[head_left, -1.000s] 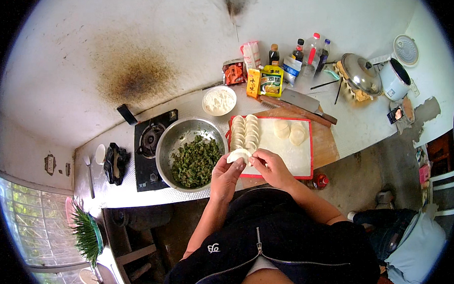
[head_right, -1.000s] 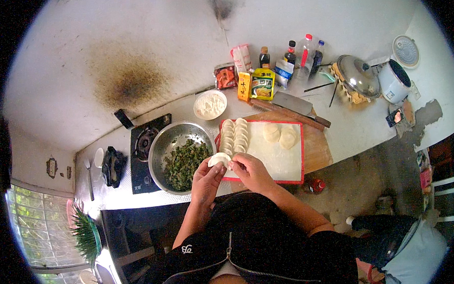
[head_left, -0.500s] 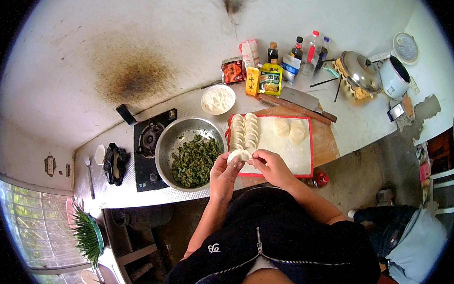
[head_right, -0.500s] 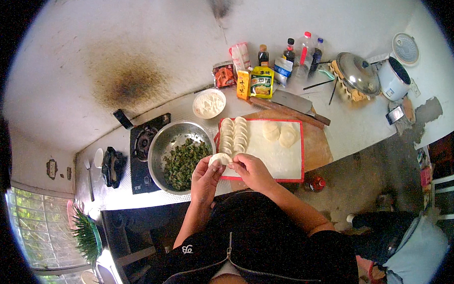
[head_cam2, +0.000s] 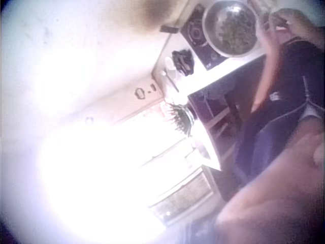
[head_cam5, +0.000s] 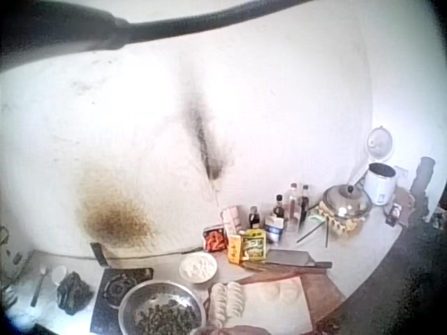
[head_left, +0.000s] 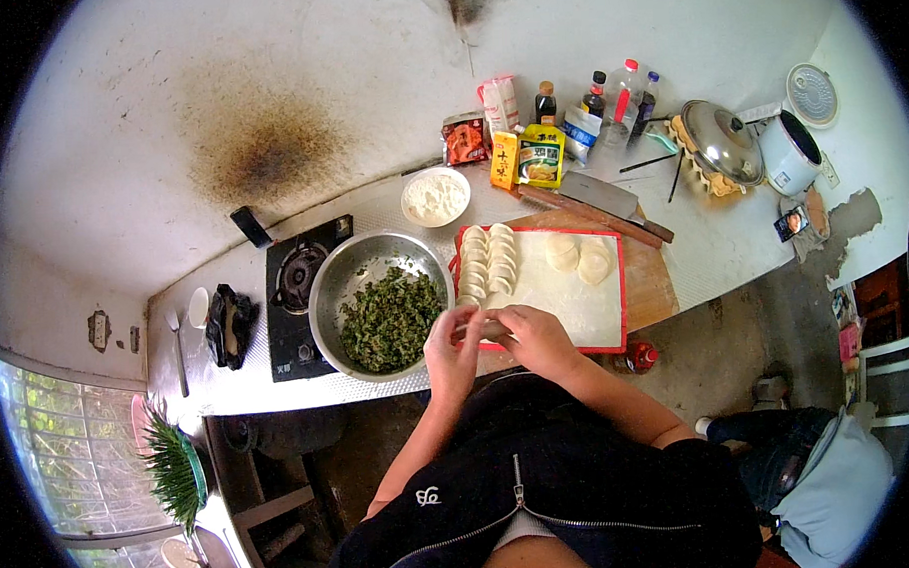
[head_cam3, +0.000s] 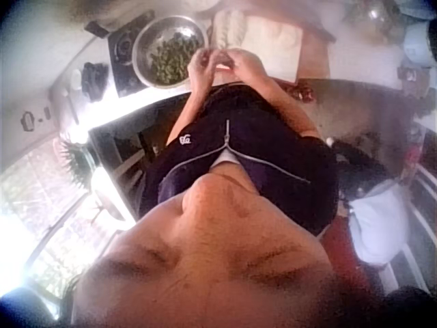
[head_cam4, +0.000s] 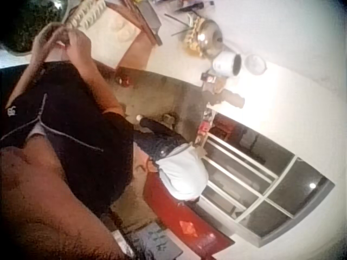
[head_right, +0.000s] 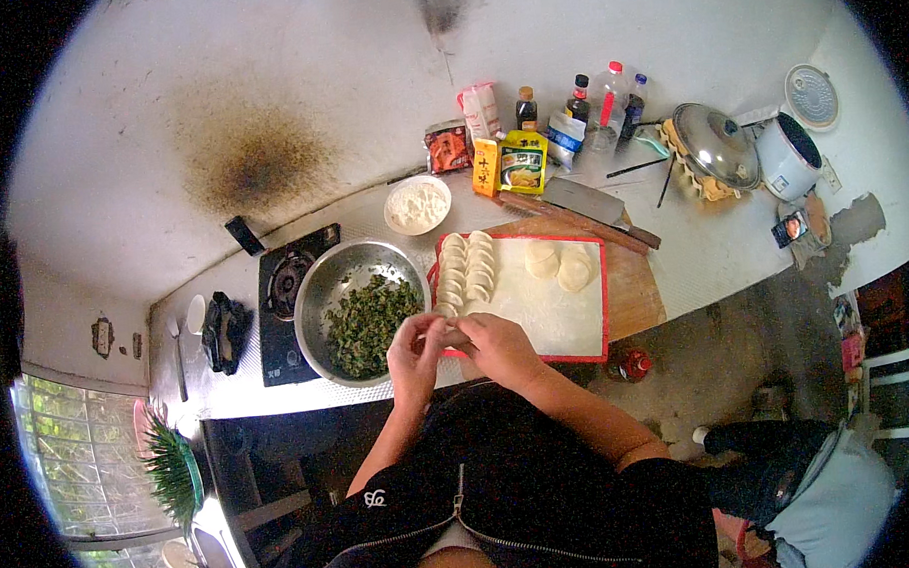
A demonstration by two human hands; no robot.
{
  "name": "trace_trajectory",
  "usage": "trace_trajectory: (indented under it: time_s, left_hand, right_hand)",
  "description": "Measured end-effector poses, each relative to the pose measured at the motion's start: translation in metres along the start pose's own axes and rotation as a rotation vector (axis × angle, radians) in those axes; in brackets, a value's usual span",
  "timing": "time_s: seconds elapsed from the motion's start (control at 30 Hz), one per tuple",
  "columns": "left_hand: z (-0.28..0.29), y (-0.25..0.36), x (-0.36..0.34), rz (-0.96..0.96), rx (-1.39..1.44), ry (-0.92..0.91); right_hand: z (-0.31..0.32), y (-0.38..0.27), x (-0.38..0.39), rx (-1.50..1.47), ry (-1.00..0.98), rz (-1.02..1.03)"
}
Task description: The person makes dumplings by placing green filling into circular dough wrappers with chopsticks and pinching the edges closed by hand.
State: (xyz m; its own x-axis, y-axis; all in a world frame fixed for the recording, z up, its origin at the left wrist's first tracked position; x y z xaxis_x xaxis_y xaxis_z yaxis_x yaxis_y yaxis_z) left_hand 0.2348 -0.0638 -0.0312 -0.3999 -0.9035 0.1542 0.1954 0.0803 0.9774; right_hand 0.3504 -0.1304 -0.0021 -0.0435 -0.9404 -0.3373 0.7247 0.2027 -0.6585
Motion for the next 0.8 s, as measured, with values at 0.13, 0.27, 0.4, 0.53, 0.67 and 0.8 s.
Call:
trace_trajectory:
  time_s: [0.13,0.27,0.4,0.53,0.67,0.8]
  left_hand:
    - [-0.011,-0.020,-0.003,0.238,0.328,-0.066]
    - [-0.039,-0.056,-0.003,0.446,0.766,-0.180]
    - [-0.042,-0.075,-0.008,0.525,1.068,-0.092]
    - [-0.035,-0.081,-0.015,0.510,1.092,-0.022]
    - [-0.020,-0.091,-0.018,0.483,0.934,0.010]
    - [0.005,-0.095,-0.022,0.425,0.865,0.128]
  right_hand:
    - [-0.014,-0.017,-0.002,0.061,-0.050,0.194]
    - [-0.028,-0.032,0.000,0.105,-0.036,0.244]
    - [-0.050,-0.034,0.003,0.113,-0.040,0.230]
    - [-0.054,-0.033,0.002,0.072,-0.061,0.234]
    - [-0.052,-0.001,-0.003,-0.213,-0.081,0.044]
    - [-0.037,0.073,0.006,-0.148,0.025,-0.245]
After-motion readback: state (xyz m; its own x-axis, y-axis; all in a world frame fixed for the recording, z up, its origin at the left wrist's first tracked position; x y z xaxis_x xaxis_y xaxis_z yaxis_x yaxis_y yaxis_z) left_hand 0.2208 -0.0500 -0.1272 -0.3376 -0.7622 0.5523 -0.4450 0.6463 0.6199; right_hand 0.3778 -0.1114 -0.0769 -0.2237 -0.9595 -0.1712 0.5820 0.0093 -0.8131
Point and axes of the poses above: each hand's wrist, its own x-axis away from the middle knuckle, its own z-axis out of the back of the hand, y = z × x, the point moved 10 cm from there along -x, towards the middle knuckle, and after that the axes turned 8 degrees about z, right-handed, at the moved point
